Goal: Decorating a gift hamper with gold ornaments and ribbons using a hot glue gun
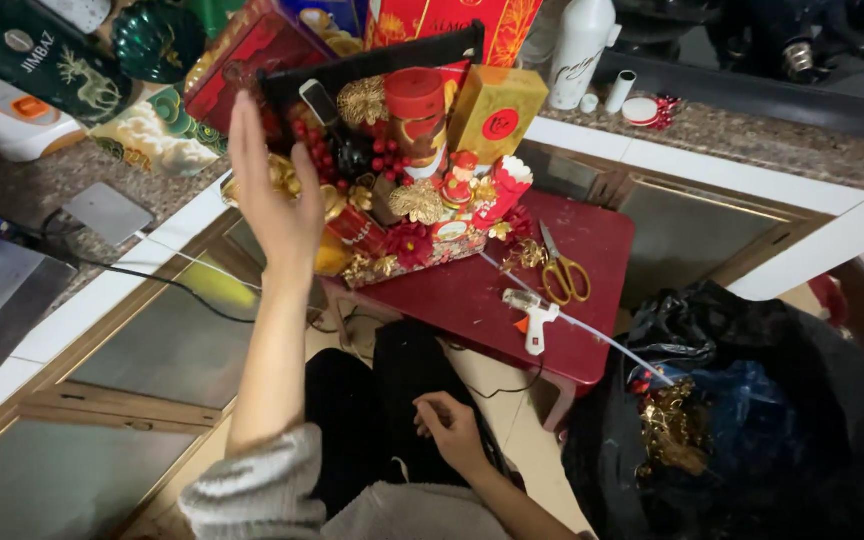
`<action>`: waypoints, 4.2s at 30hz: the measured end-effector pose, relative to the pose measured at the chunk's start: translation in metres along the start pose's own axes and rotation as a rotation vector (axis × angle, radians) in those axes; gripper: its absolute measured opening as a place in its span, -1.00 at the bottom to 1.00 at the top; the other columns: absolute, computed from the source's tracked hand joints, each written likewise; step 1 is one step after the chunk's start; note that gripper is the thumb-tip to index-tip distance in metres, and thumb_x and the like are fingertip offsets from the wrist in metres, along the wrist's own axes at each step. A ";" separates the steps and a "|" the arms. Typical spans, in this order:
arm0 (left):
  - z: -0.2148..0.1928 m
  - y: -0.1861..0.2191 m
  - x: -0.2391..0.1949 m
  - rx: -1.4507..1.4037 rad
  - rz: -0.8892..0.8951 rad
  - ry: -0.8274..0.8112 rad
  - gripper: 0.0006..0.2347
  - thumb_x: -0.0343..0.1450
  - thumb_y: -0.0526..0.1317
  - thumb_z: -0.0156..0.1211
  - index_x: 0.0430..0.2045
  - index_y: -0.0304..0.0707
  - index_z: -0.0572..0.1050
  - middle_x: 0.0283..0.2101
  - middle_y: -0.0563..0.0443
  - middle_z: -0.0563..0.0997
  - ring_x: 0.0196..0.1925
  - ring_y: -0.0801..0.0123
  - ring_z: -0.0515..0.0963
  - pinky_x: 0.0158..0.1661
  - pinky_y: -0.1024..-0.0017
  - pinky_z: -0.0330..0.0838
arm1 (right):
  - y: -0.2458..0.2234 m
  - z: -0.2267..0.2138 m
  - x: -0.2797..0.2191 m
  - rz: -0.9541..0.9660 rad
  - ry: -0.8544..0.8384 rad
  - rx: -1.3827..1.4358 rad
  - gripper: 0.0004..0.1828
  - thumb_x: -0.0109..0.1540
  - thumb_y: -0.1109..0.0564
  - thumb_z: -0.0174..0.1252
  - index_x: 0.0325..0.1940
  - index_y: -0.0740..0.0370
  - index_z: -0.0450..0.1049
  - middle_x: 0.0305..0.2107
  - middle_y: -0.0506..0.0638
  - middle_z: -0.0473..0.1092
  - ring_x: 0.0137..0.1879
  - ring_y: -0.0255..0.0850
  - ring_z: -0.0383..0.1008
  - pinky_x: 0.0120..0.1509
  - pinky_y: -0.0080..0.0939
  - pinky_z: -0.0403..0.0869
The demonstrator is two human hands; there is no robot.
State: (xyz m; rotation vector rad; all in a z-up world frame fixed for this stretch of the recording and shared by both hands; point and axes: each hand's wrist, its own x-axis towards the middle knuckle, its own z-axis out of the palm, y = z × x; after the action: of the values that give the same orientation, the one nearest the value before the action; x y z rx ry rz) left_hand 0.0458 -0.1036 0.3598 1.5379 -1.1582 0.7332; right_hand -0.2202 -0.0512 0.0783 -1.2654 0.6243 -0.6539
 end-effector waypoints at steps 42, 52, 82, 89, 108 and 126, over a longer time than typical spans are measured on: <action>0.150 0.029 -0.373 -1.012 -1.177 -0.678 -0.56 0.21 -0.58 0.43 -0.05 -0.37 0.49 -0.14 -0.25 0.65 -0.14 0.28 0.70 -0.08 0.38 0.64 | 0.048 -0.372 -0.091 -0.127 1.150 -0.594 -0.74 0.28 0.31 0.03 -0.05 0.27 0.61 -0.22 0.32 0.53 0.01 0.25 0.54 0.15 0.14 0.47; 0.146 0.057 -0.349 -0.908 -1.122 -0.829 -0.69 0.35 -0.51 0.36 -0.04 -0.45 0.50 -0.11 -0.32 0.61 -0.11 0.15 0.64 -0.09 0.13 0.65 | 0.092 -0.519 -0.124 0.413 1.198 -0.697 -0.49 0.37 0.04 0.03 0.41 0.04 0.16 0.01 0.26 0.49 0.15 0.18 0.51 0.22 0.20 0.46; 0.147 0.063 -0.343 -0.961 -1.121 -0.867 -0.76 0.45 -0.41 0.28 -0.01 -0.45 0.49 -0.10 -0.37 0.59 -0.09 0.04 0.64 -0.01 0.11 0.54 | 0.124 -0.528 -0.084 0.127 1.350 -0.327 -0.83 0.19 0.11 0.23 -0.17 0.07 0.65 -0.33 0.06 0.55 -0.18 -0.09 0.59 -0.21 -0.10 0.59; 0.147 0.061 -0.343 -1.010 -1.163 -0.843 -0.77 0.47 -0.38 0.24 -0.01 -0.43 0.49 -0.10 -0.34 0.59 -0.11 0.04 0.65 -0.03 0.12 0.56 | 0.000 -0.450 -0.121 -0.284 1.591 -0.058 -0.91 0.21 0.13 0.19 -0.25 0.16 0.55 -0.16 0.09 0.50 0.00 -0.14 0.46 0.10 -0.08 0.49; 0.141 0.049 -0.348 -1.237 -1.130 -0.578 -0.59 0.47 -0.30 0.18 0.24 -0.36 0.34 0.22 -0.43 0.49 0.02 -0.08 0.62 0.06 0.01 0.52 | -0.058 -0.132 0.038 -0.272 0.890 0.100 -0.87 0.21 0.33 0.08 -0.25 0.18 0.50 -0.35 -0.02 0.39 -0.13 -0.25 0.38 0.10 -0.21 0.44; 0.140 -0.014 -0.342 -1.348 -1.427 0.184 -0.57 0.36 -0.60 0.18 0.15 -0.38 0.45 0.04 -0.27 0.57 0.03 -0.01 0.63 0.07 0.00 0.56 | -0.022 -0.021 0.106 -0.372 0.336 0.016 -0.79 0.39 0.25 0.06 0.09 0.30 0.49 -0.11 0.12 0.52 -0.04 -0.18 0.53 0.08 -0.13 0.57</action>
State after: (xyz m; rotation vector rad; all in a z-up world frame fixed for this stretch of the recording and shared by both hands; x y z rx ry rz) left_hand -0.0753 -0.1330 0.0120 0.6842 -0.0288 -0.7672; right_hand -0.1667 -0.1472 0.0886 -1.2785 0.6594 -1.1950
